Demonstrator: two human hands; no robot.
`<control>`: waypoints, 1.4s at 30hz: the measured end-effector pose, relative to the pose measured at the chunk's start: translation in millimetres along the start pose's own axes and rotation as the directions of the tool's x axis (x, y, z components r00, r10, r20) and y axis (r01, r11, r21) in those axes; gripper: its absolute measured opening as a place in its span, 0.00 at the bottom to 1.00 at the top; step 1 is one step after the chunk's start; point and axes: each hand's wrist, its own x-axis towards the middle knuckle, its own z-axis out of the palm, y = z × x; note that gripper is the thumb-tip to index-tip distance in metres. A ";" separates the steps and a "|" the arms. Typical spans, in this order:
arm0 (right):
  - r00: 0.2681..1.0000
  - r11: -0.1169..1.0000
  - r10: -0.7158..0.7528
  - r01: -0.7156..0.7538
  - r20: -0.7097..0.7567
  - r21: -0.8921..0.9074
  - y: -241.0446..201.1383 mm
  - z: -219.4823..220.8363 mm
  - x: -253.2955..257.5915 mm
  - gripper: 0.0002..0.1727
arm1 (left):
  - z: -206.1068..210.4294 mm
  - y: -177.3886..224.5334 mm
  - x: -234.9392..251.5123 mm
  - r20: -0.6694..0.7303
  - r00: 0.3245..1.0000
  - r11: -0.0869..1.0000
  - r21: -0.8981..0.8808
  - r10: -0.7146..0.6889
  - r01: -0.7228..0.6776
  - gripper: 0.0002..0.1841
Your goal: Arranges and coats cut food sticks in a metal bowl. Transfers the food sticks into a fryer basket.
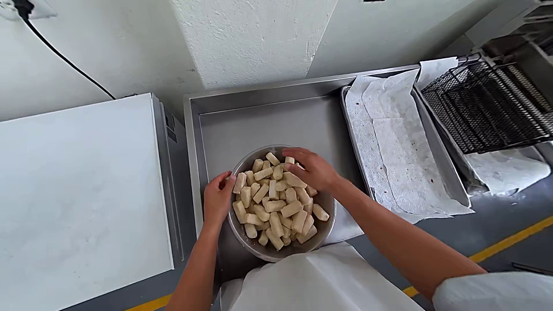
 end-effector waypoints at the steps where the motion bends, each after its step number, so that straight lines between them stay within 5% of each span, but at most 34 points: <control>1: 0.999 0.999 -0.035 0.035 0.035 0.005 16.5 10.6 12.0 0.27 | 4.0 -2.6 -8.5 -0.022 0.999 1.000 0.010 -0.029 0.029 0.18; 5: 1.000 0.999 -0.018 0.018 -0.003 -0.043 44.2 48.5 20.0 0.28 | 21.3 -8.1 -47.9 -0.202 0.977 0.997 -0.057 -0.065 0.055 0.15; 9: 0.972 0.961 0.225 -0.233 -0.067 -0.151 25.5 59.1 -11.6 0.38 | 31.5 -17.1 -68.0 -0.343 0.937 0.993 -0.115 -0.072 0.034 0.13; 16: 0.843 0.833 0.530 -0.538 0.095 0.130 -1.2 50.9 -62.6 0.34 | 15.7 -15.9 -39.3 -0.240 0.970 0.998 0.055 0.041 -0.028 0.13; 21: 0.828 0.865 0.500 -0.493 0.252 -0.097 -25.4 3.7 -68.1 0.34 | -8.2 -4.0 19.4 0.073 0.995 0.997 -0.041 0.061 -0.058 0.16; 25: 0.977 0.973 0.208 -0.201 0.052 -0.111 -24.3 -8.1 -21.8 0.28 | -9.4 -4.1 12.4 0.046 0.999 0.996 -0.087 0.026 -0.022 0.15; 29: 0.996 0.990 -0.069 0.075 0.058 -0.115 24.9 40.4 35.7 0.30 | 2.9 -7.1 -16.1 -0.097 0.993 0.997 0.013 -0.070 0.071 0.12; 36: 0.957 0.964 0.265 -0.261 0.116 -0.045 25.7 64.1 -17.5 0.35 | 15.6 -12.7 -49.3 -0.282 0.956 0.997 -0.021 -0.075 0.072 0.11; 42: 0.892 0.888 0.432 -0.446 0.133 0.108 26.4 63.1 -39.7 0.38 | 10.3 1.0 -7.4 -0.147 0.988 0.999 0.024 -0.040 0.044 0.13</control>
